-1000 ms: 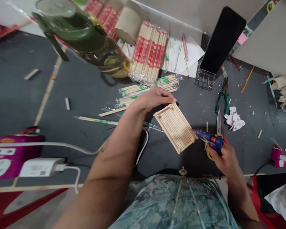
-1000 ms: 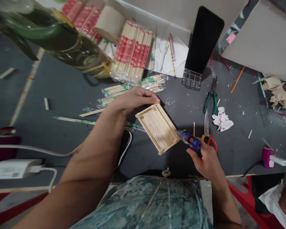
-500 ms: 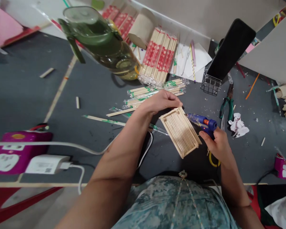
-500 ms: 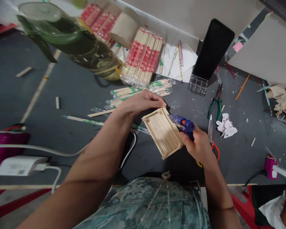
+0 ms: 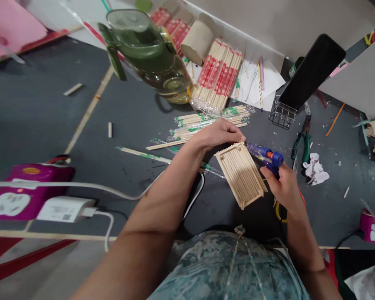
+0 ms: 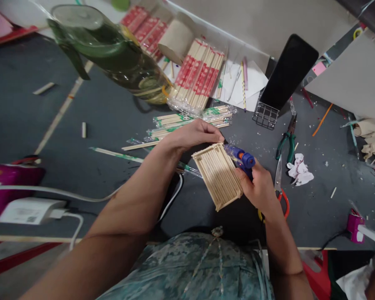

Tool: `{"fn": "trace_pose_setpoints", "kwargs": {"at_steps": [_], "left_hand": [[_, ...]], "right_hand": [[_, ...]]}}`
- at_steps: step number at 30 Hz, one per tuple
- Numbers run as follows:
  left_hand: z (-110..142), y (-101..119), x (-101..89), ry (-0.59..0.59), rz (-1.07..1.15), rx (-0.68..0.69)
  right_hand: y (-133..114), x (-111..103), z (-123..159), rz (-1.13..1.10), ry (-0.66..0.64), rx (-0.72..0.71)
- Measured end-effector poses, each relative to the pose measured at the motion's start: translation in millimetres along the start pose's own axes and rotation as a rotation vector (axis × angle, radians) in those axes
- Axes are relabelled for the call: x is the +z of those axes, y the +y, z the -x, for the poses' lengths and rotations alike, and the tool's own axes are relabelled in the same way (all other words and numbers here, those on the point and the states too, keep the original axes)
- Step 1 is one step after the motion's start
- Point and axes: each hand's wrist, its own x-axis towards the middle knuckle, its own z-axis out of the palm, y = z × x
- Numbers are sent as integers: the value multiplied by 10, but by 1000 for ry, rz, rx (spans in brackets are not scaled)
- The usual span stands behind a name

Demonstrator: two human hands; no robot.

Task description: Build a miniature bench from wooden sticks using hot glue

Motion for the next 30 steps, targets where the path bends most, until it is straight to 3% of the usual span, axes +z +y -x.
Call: {"fn": "trace_pose_setpoints", "kwargs": {"at_steps": [30], "left_hand": [[-23, -22, -19, -14, 1, 18]], "right_hand": [[-23, 15, 9, 66, 7, -4]]}}
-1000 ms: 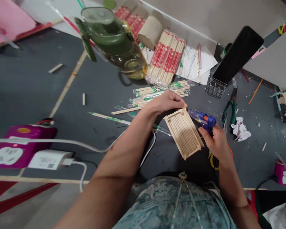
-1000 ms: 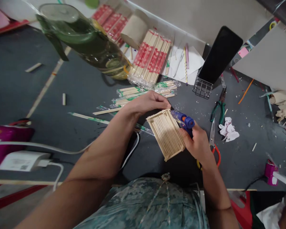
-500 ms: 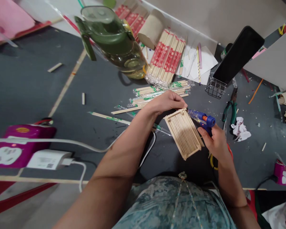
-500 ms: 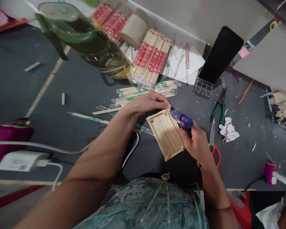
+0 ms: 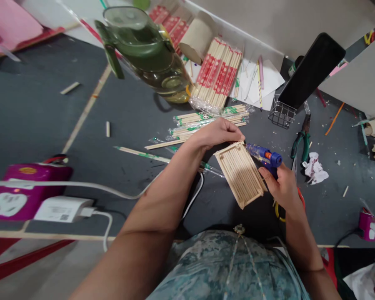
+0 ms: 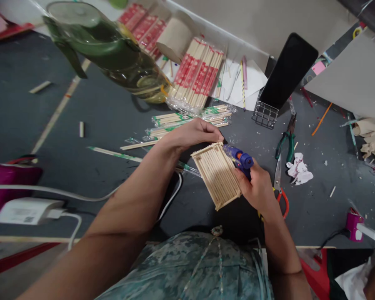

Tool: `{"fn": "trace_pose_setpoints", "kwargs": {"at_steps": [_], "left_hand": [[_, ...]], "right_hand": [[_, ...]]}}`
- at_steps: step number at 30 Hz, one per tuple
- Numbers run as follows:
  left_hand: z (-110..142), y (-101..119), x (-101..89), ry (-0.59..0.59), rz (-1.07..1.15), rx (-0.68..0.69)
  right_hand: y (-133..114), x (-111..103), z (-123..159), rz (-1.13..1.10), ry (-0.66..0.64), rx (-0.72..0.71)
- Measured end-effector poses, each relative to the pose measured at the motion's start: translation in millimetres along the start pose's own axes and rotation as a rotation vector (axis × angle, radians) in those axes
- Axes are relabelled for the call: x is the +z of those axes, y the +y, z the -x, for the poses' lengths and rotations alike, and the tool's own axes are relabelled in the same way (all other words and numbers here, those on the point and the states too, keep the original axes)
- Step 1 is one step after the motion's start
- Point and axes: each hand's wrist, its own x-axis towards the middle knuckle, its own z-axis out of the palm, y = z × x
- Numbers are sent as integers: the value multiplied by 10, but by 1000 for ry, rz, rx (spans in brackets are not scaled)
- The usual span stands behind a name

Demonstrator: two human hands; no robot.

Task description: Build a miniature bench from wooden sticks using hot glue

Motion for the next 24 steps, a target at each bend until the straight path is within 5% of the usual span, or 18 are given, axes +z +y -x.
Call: {"fn": "trace_pose_setpoints", "kwargs": {"at_steps": [24], "left_hand": [[13, 10, 2, -5, -9, -9]], "right_hand": [[-5, -18, 45, 29, -21, 35]]}}
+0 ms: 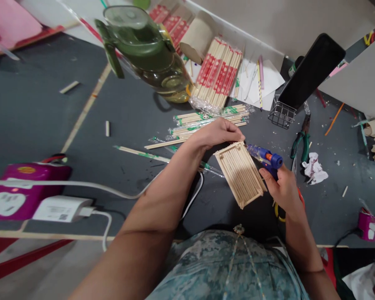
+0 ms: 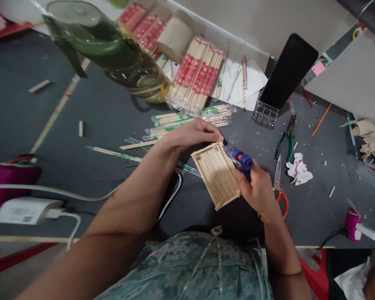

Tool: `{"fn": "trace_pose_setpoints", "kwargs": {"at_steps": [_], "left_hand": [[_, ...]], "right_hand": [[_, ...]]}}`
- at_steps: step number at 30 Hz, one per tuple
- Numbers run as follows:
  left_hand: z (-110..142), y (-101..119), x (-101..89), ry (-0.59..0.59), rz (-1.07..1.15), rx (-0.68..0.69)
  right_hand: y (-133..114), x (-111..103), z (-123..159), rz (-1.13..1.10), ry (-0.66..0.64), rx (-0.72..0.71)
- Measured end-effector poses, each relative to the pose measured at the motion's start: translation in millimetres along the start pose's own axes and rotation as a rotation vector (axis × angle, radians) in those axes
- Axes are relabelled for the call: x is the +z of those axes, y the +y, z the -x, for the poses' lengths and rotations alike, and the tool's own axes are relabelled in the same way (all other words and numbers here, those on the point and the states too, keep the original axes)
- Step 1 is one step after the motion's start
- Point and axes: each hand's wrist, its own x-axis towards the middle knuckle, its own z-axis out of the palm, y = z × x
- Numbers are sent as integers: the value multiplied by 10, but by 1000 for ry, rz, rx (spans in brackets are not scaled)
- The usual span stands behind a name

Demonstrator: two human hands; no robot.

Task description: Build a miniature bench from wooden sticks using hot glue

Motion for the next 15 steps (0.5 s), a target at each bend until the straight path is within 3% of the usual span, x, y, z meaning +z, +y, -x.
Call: {"fn": "trace_pose_setpoints", "kwargs": {"at_steps": [15], "left_hand": [[-7, -9, 4, -2, 18, 17]], "right_hand": [[-15, -22, 68, -63, 9, -19]]}}
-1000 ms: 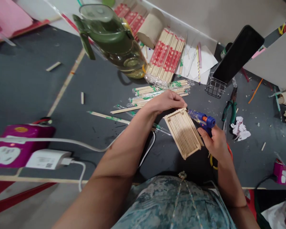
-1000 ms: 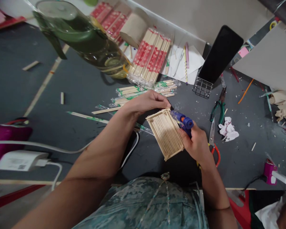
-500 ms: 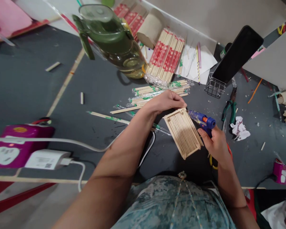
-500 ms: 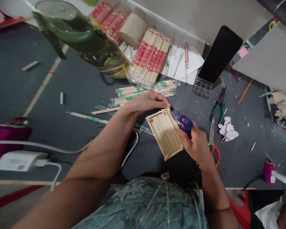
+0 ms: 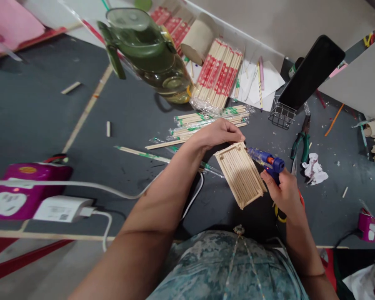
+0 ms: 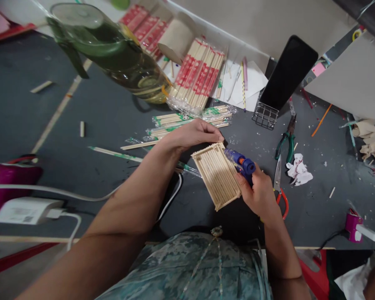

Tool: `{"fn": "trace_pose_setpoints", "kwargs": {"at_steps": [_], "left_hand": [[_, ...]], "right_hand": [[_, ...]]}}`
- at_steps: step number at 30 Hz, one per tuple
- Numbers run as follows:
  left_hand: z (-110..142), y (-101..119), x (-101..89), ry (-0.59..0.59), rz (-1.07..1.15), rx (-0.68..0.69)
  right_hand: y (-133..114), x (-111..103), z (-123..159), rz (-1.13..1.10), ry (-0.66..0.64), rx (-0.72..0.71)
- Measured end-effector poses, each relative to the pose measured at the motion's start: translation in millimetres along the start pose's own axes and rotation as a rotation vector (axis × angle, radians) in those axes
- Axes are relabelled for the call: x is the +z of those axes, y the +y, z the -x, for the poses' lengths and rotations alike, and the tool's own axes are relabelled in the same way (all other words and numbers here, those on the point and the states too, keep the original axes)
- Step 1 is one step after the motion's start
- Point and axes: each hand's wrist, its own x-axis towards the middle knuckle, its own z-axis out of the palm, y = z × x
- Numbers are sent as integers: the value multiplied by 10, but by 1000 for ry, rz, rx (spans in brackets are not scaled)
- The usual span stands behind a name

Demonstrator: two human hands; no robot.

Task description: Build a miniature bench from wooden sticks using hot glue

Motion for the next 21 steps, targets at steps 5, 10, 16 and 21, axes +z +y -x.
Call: {"fn": "trace_pose_setpoints", "kwargs": {"at_steps": [5, 10, 16, 21], "left_hand": [[3, -4, -4, -4, -6, 0], [-2, -10, -5, -6, -20, 5], [3, 0, 0, -3, -16, 3], [-1, 4, -1, 2, -27, 9]], "right_hand": [[-1, -2, 0, 20, 7, -6], [12, -12, 43, 59, -10, 16], [30, -45, 115, 102, -12, 18], [30, -92, 196, 92, -14, 45]]}}
